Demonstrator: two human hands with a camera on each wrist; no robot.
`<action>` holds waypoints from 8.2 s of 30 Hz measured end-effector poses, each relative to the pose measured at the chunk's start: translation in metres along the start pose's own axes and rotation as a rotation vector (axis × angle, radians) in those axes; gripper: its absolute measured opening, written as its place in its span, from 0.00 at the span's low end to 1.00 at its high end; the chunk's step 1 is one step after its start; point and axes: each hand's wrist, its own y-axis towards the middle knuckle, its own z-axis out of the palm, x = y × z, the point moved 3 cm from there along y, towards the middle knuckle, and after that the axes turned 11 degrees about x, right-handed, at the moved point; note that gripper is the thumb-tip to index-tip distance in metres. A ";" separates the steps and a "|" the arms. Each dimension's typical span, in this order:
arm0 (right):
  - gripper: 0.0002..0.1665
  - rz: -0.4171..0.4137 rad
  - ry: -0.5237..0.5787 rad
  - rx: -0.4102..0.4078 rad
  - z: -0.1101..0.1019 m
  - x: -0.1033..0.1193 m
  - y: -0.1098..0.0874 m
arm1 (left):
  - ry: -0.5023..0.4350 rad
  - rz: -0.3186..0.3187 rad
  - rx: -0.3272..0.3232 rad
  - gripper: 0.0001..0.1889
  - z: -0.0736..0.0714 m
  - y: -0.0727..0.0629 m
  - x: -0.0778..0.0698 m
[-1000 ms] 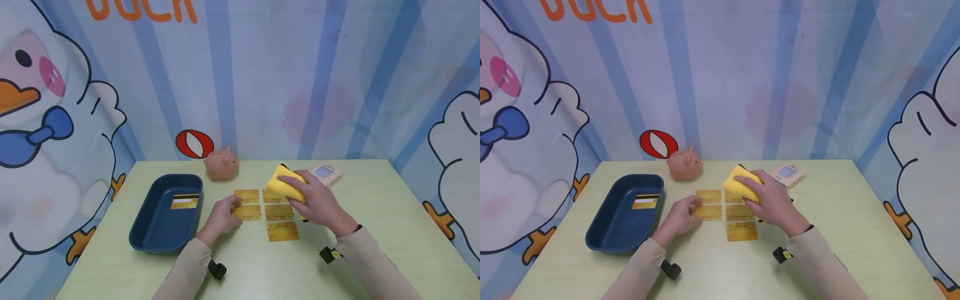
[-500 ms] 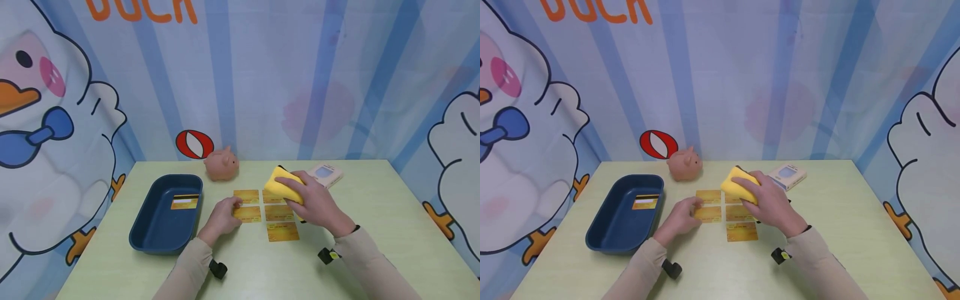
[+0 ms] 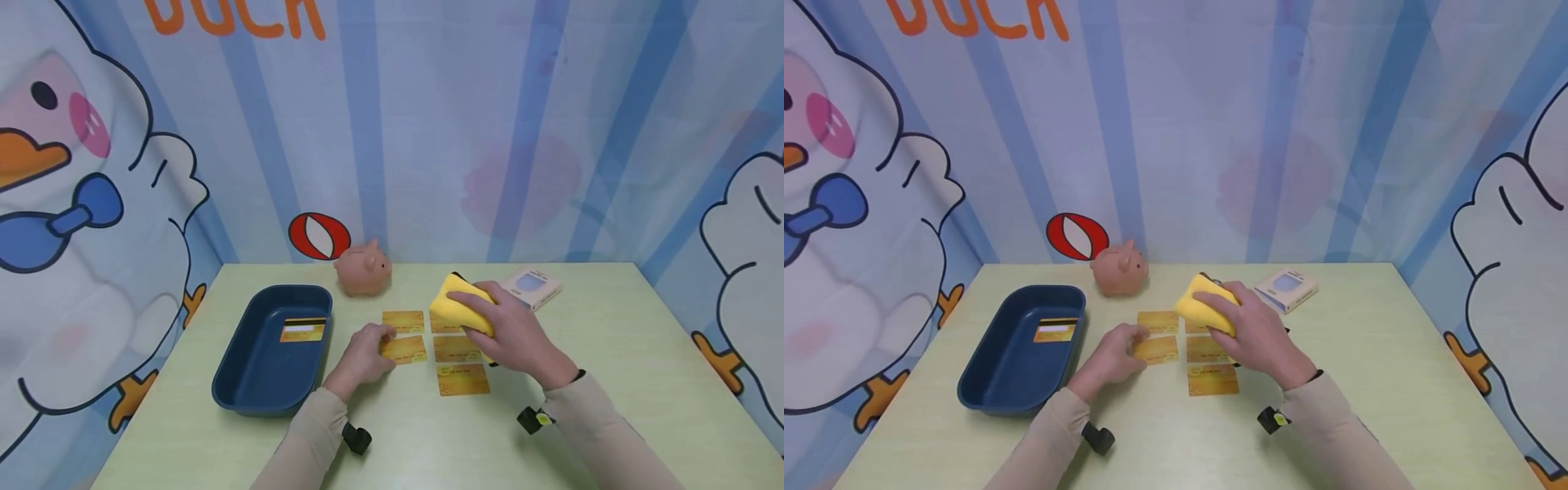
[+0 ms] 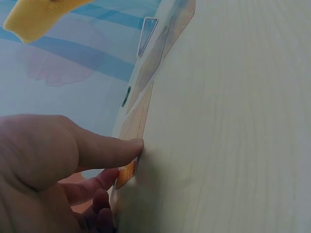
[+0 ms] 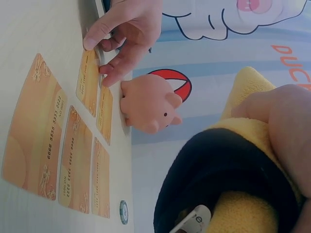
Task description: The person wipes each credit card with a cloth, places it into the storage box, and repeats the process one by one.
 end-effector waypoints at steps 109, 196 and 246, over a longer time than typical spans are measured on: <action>0.30 -0.197 -0.030 0.028 0.030 0.039 0.033 | -0.802 0.258 0.036 0.35 -0.023 -0.016 -0.049; 0.29 -0.031 -0.012 0.006 0.010 -0.013 0.003 | -0.964 0.089 -0.137 0.31 -0.044 -0.026 -0.033; 0.30 -0.028 0.006 0.021 0.010 -0.015 -0.004 | -0.649 0.143 -0.093 0.22 -0.128 -0.063 0.037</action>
